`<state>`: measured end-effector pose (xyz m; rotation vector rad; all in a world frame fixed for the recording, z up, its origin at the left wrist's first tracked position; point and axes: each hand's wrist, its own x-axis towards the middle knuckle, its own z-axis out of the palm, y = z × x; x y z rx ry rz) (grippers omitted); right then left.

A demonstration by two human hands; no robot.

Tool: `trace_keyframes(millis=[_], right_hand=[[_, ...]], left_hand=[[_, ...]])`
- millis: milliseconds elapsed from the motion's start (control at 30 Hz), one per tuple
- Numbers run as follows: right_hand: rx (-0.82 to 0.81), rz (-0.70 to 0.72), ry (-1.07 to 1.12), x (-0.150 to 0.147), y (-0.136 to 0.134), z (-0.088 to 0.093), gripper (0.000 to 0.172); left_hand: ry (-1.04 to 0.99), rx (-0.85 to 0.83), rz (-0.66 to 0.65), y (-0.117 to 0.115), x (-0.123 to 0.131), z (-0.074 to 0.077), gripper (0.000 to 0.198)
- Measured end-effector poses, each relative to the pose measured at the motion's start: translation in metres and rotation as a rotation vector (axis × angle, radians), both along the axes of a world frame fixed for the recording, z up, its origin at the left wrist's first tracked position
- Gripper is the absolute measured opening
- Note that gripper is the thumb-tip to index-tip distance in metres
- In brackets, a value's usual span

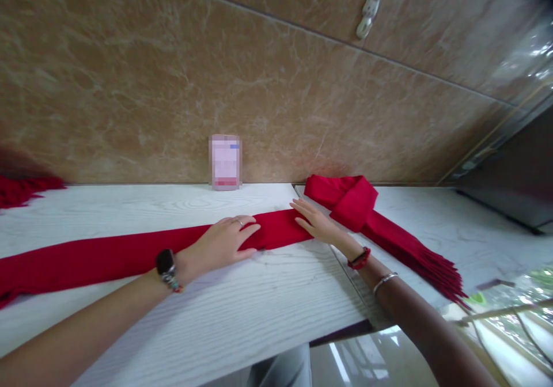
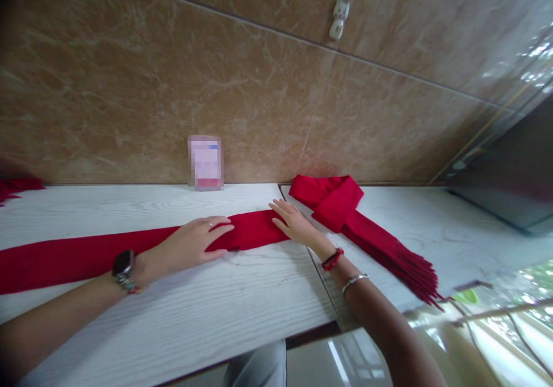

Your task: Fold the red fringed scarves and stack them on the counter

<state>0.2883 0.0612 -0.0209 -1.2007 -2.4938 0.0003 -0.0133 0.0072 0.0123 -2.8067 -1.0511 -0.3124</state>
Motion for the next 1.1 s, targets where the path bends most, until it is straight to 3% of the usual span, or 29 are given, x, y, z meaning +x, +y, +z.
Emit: trace_keyframes(millis=[133,267,367,667,1100], right_hand=[[0.102,0.111,0.011,-0.002,-0.015,0.011,0.042],[0.009,0.269,-0.069,-0.004,-0.024,0.022,0.045],[-0.063,0.328,-0.100,-0.003,-0.024,0.023,0.049],[-0.136,0.303,-0.082,0.000,-0.021,0.020,0.069],[-0.200,0.247,-0.062,0.000,-0.020,0.019,0.049]], left_hand=[[0.019,0.032,0.073,-0.004,0.036,-0.011,0.041],[0.009,0.040,0.119,-0.008,0.034,-0.023,0.040],[0.014,0.009,0.110,-0.009,0.031,-0.024,0.041],[-0.058,-0.086,0.143,-0.011,0.042,-0.018,0.055],[-0.142,0.011,0.176,-0.007,0.047,-0.023,0.054]])
